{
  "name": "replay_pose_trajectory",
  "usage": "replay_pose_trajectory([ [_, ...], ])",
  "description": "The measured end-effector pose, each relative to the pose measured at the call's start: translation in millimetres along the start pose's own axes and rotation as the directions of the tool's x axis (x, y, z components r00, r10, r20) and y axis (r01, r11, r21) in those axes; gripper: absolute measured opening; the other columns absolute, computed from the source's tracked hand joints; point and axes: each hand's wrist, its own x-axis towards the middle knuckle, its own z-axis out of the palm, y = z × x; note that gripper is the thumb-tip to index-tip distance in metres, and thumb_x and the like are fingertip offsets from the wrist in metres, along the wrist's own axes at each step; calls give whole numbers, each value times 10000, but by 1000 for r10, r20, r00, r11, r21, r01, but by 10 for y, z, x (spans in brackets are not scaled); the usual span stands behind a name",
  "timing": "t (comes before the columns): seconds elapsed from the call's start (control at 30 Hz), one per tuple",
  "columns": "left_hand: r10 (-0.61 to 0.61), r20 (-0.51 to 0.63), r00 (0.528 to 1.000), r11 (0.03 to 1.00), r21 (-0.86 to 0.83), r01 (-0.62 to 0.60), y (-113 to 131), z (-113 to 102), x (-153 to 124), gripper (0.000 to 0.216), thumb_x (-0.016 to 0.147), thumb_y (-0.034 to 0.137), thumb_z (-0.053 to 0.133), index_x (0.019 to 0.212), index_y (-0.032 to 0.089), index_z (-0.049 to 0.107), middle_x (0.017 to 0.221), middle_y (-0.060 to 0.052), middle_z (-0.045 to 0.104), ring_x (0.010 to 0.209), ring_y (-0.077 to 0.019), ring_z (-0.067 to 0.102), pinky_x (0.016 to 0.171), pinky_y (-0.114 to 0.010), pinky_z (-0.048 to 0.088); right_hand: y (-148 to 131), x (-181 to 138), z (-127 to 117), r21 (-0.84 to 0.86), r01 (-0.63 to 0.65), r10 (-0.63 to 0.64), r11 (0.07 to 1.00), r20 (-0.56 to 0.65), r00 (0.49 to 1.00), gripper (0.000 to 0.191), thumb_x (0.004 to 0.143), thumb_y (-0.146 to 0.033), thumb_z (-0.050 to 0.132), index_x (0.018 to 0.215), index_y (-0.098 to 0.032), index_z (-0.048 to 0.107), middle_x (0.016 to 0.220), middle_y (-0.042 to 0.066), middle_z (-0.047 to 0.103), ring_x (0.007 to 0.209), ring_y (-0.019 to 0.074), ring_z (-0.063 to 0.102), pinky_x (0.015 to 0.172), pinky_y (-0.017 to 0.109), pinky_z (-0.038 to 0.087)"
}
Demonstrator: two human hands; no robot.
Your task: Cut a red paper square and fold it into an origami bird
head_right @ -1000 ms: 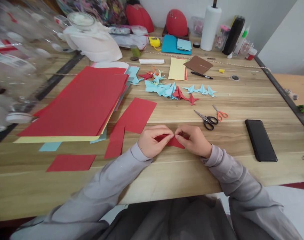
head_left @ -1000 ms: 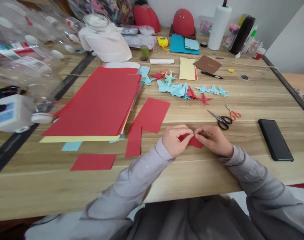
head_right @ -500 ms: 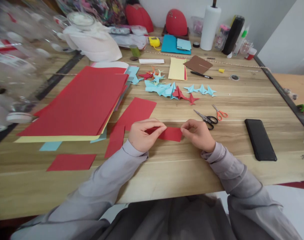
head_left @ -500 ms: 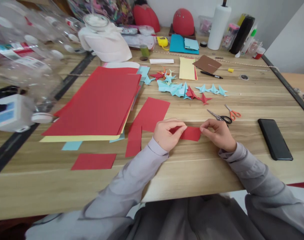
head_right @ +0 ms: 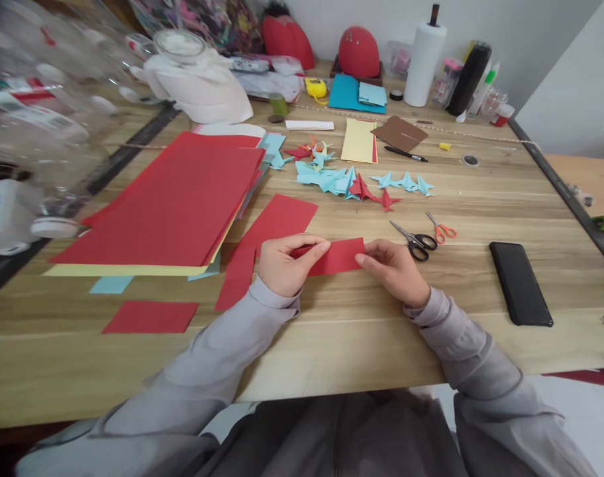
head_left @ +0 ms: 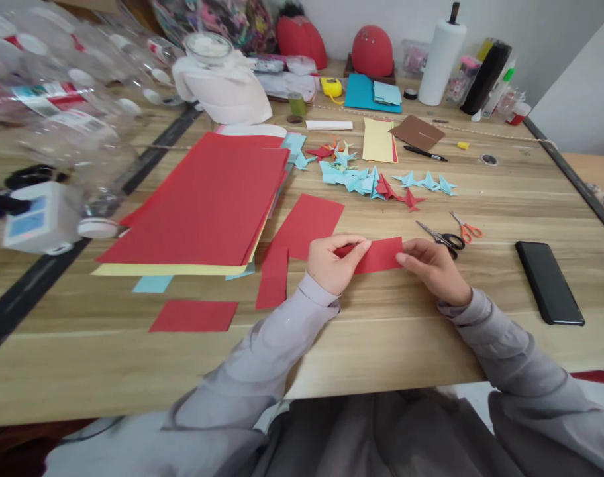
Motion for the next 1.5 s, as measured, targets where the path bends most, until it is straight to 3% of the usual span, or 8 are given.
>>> replay_pose_trajectory([
  [0.07, -34, 12, 999, 999, -30, 34, -8, 19, -7, 108, 688, 261, 697, 684, 160, 735, 710, -46, 746, 670, -175, 683, 671, -287, 560, 22, -13, 31, -48, -6, 8, 999, 43, 999, 242, 702, -416, 742, 710, -184, 673, 664, 6, 655, 613, 128, 564, 612, 272, 447],
  [0.2, -97, 169, 981, 992, -58, 108, -6, 37, -26, 140, 687, 278, 681, 673, 146, 724, 649, -53, 719, 577, -155, 628, 563, -262, 507, 48, -1, -12, -19, 12, -13, 1000, -44, 999, 267, 718, -430, 728, 682, -179, 642, 641, 2, 645, 605, 124, 561, 609, 264, 452],
  [0.43, -51, 426, 903, 995, -57, 83, 59, 106, -102, 249, 777, 285, 555, 599, 140, 651, 539, -2, 576, 506, -97, 476, 498, -226, 365, 98, -18, 37, -63, 11, -5, 998, 102, 995, 258, 747, -426, 701, 733, -172, 663, 690, 16, 662, 623, 127, 566, 611, 269, 461],
  [0.77, -22, 580, 814, 990, -99, 97, 74, 141, -112, 347, 790, 284, 493, 467, 163, 449, 514, 39, 381, 504, -84, 368, 503, -237, 291, 64, -26, 62, -29, 46, -48, 999, -50, 998, 281, 728, -435, 705, 653, -175, 627, 590, -18, 569, 539, 97, 471, 524, 242, 390],
  [1.0, 24, 565, 825, 991, -123, 56, 92, 77, -81, 358, 773, 253, 501, 431, 164, 449, 487, 33, 387, 495, -86, 392, 507, -239, 309, 130, 62, -71, 17, 102, -91, 995, -315, 945, 212, 709, -378, 720, 648, -187, 651, 588, -30, 574, 528, 91, 461, 506, 230, 370],
  [1.13, -33, 579, 814, 977, -153, 148, 110, 30, -70, 291, 761, 231, 500, 504, 151, 610, 537, -15, 573, 520, -109, 529, 522, -236, 412, 120, 89, -96, 62, 113, -78, 992, -409, 909, 234, 690, -400, 728, 640, -185, 649, 585, -29, 573, 521, 92, 467, 491, 226, 372],
  [1.33, -76, 509, 857, 941, -248, 231, 108, -18, -74, 207, 687, 207, 542, 529, 149, 663, 523, -28, 629, 493, -124, 573, 498, -239, 463, 103, 112, -159, 38, 139, -102, 990, -498, 861, 248, 708, -423, 713, 675, -187, 644, 575, -33, 571, 505, 94, 476, 465, 221, 386],
  [1.5, -173, 364, 915, 927, -255, 276, 75, 92, -118, 198, 722, 313, 614, 676, 143, 704, 605, -39, 671, 535, -134, 586, 516, -250, 471, 80, 66, -107, 59, 67, -42, 996, -351, 935, 242, 686, -404, 739, 658, -177, 660, 571, -21, 605, 498, 93, 502, 452, 215, 385],
])
